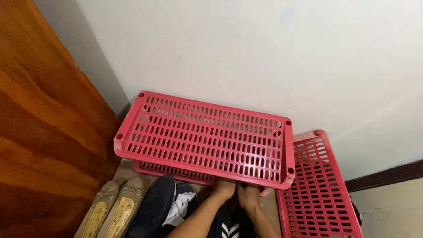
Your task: Assemble a multi-tier plastic shoe rack by connecting the shelves with support poles.
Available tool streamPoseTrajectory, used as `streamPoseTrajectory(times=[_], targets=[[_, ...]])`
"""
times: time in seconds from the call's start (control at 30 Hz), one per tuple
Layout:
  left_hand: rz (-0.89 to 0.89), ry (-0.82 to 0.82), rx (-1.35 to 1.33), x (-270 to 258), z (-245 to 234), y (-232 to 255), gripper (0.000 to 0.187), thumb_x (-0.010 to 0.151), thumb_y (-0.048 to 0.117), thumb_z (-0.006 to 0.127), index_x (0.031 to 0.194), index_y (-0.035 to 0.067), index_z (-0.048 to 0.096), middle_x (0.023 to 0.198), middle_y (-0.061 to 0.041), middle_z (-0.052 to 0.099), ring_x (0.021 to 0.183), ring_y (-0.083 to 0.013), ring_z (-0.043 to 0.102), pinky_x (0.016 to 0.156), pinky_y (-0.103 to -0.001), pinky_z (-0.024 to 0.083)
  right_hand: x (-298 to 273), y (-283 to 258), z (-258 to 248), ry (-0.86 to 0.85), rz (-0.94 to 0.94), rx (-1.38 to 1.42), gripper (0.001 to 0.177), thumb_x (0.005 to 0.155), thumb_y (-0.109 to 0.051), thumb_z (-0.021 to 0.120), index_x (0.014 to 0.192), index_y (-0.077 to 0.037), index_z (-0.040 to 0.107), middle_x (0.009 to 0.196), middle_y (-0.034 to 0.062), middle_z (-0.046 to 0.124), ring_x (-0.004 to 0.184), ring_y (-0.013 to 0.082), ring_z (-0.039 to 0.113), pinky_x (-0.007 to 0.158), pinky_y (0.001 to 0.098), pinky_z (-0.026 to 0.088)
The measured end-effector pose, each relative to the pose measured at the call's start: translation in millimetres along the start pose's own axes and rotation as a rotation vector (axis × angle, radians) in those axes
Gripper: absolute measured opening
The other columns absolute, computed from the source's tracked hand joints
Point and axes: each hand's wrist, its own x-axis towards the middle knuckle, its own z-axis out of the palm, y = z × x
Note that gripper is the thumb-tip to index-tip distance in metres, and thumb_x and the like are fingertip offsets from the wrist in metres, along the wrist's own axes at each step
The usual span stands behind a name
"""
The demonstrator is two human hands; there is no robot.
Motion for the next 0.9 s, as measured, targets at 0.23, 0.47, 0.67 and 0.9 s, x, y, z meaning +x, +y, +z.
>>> streamPoseTrajectory(times=[0.23, 0.47, 0.67, 0.9], targets=[[-0.166, 0.122, -0.349, -65, -59, 60, 0.041, 0.091, 0.032, 0.067, 0.126, 0.01, 0.069, 0.125, -0.016, 0.07, 0.118, -0.0312, 0.066, 0.097, -0.041, 0.051, -35, -32, -28, -0.004, 0.055, 0.136, 0.045, 0.087, -0.015, 0.07, 0.128, -0.001, 0.06, 0.113, 0.0209, 0.073, 0.107, 0.0348, 0.07, 0.095, 0.0428, 0.052], [-0.284, 0.066, -0.684, -145, -65, 45, 0.026, 0.094, 0.025, 0.068, 0.106, 0.005, 0.08, 0.085, -0.004, 0.08, 0.078, -0.012, 0.071, 0.072, -0.031, 0.055, -97, -96, -63, -0.157, 0.1, 0.198, 0.038, 0.089, -0.016, 0.07, 0.125, -0.007, 0.064, 0.104, 0.0174, 0.078, 0.098, 0.0287, 0.076, 0.086, 0.0372, 0.058], [-0.377, 0.162, -0.851, -225, -86, 24, 0.029, 0.096, 0.026, 0.067, 0.11, 0.004, 0.08, 0.084, -0.003, 0.078, 0.069, -0.0115, 0.064, 0.062, -0.029, 0.05, -162, -148, -68, -0.267, 0.072, 0.173, 0.037, 0.088, -0.015, 0.072, 0.125, -0.012, 0.067, 0.101, 0.016, 0.079, 0.098, 0.0244, 0.08, 0.08, 0.0352, 0.061], [-0.35, 0.408, -0.889, -278, -110, 12, 0.038, 0.088, 0.022, 0.072, 0.123, 0.005, 0.075, 0.091, -0.007, 0.083, 0.083, -0.0142, 0.076, 0.076, -0.029, 0.061, -200, -179, -64, -0.302, -0.179, 0.286, 0.04, 0.086, -0.01, 0.074, 0.126, -0.01, 0.067, 0.099, 0.0177, 0.079, 0.098, 0.0237, 0.081, 0.081, 0.0338, 0.061]])
